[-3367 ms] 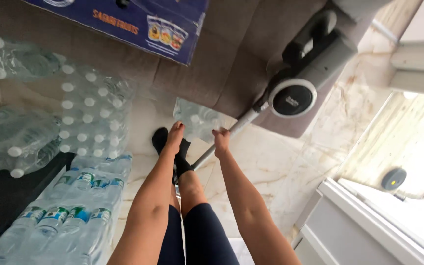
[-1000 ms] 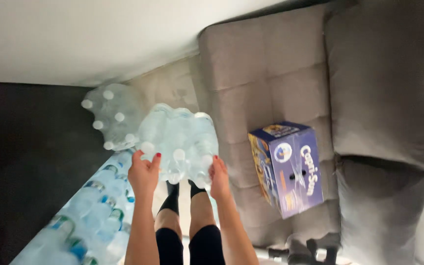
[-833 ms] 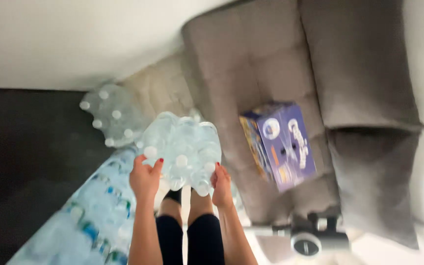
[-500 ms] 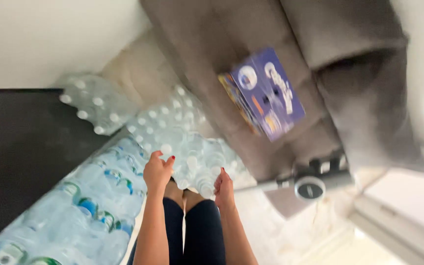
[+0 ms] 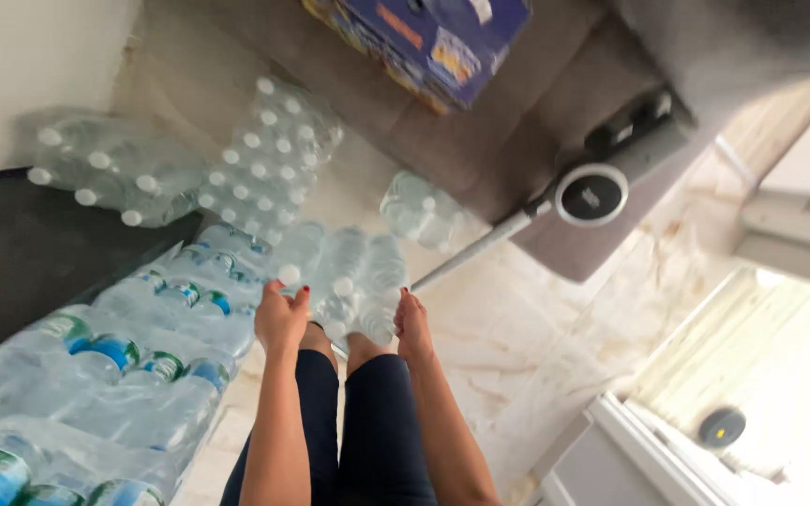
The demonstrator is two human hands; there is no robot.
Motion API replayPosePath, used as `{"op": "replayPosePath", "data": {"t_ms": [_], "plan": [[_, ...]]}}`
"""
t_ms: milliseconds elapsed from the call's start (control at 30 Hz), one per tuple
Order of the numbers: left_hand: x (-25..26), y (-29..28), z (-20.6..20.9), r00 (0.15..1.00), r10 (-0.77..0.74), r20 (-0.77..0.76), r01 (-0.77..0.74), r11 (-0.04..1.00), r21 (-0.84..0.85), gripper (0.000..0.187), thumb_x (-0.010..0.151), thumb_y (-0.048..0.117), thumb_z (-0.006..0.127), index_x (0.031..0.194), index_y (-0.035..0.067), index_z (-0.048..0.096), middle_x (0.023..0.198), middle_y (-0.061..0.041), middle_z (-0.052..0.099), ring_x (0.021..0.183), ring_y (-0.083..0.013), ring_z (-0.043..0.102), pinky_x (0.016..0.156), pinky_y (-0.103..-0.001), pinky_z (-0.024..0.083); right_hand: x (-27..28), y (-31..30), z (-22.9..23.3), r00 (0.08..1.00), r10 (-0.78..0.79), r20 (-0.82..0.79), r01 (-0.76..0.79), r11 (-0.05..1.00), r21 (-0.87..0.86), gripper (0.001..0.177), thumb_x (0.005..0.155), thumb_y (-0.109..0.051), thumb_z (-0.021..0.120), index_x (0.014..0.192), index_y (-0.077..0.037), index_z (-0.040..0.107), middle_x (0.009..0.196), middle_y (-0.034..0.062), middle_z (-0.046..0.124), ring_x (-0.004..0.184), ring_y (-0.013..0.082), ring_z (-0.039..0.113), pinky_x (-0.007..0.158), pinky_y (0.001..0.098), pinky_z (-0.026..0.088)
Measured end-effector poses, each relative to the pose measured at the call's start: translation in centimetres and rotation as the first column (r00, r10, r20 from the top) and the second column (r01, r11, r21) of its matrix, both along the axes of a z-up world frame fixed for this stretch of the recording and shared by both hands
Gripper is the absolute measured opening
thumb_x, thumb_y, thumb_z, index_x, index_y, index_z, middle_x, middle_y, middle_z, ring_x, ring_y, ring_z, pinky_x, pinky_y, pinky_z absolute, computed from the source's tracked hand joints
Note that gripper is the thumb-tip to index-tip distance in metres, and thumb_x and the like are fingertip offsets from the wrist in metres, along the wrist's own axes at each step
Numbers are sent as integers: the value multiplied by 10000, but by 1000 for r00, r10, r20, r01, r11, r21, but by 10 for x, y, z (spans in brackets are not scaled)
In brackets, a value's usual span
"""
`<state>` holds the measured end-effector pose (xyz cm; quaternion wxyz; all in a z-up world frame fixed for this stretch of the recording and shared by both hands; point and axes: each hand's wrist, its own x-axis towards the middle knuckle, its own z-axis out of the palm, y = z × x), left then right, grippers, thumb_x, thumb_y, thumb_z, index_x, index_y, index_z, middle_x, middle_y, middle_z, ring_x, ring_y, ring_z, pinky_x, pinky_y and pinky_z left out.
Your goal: The recorder is organizing several packs of water bottles and briefly using a vacuum cleaner in a hallway or storage area.
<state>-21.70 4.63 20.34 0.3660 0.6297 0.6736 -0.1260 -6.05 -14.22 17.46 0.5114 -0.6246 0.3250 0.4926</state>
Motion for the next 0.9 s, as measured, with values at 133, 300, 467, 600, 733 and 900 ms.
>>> {"op": "replayPosePath", "data": {"t_ms": [133, 300, 467, 600, 733, 900], "plan": [[-13, -13, -19, 1000, -20, -7, 20, 1000, 6, 546, 871, 418, 760, 1248, 52, 610, 796, -85, 751, 831, -339, 725, 760, -475, 536, -29, -26, -43, 998, -59, -29, 59, 998, 5, 399, 992, -409, 634, 714, -238, 406, 589, -99, 334, 493, 54, 293, 439, 268, 173], [-26, -33, -89, 995, -99, -3, 99, 995, 24, 550, 874, 423, 756, 1254, 54, 610, 818, -96, 755, 851, -344, 725, 765, -477, 538, -45, -48, -90, 994, -110, -7, 110, 993, -33, 285, 943, -410, 655, 771, -231, 515, 599, -94, 363, 528, 57, 350, 468, 281, 223], [5, -48, -178, 989, -146, -18, 145, 989, -40, 516, 873, 420, 752, 1229, 70, 623, 901, -102, 766, 913, -346, 726, 801, -482, 547, -25, -83, -170, 985, -171, -6, 170, 983, -62, 213, 904, -345, 698, 831, -230, 534, 665, -85, 438, 626, 62, 428, 570, 292, 299], [31, -73, -237, 981, -193, -22, 190, 976, -105, 481, 871, 397, 743, 1238, 107, 632, 994, -110, 766, 975, -352, 715, 823, -505, 542, -8, -107, -207, 972, -231, 30, 233, 969, -78, 161, 854, -265, 719, 887, -195, 578, 735, -49, 494, 723, 91, 492, 665, 323, 379], [70, -82, -279, 979, -202, 32, 205, 971, -127, 503, 878, 366, 735, 1288, 107, 603, 1003, -118, 767, 992, -358, 714, 830, -512, 543, 7, -133, -255, 974, -226, 7, 226, 970, -88, 159, 826, -248, 719, 950, -183, 645, 817, -28, 566, 807, 110, 530, 721, 338, 406], [76, -114, -304, 975, -197, 103, 210, 969, -129, 630, 891, 340, 739, 1375, 54, 456, 1013, -151, 761, 1009, -376, 704, 850, -499, 542, 16, -163, -295, 984, -168, 63, 171, 984, -49, 241, 853, -279, 748, 959, -137, 585, 901, -11, 559, 951, 150, 509, 813, 373, 429]]}}
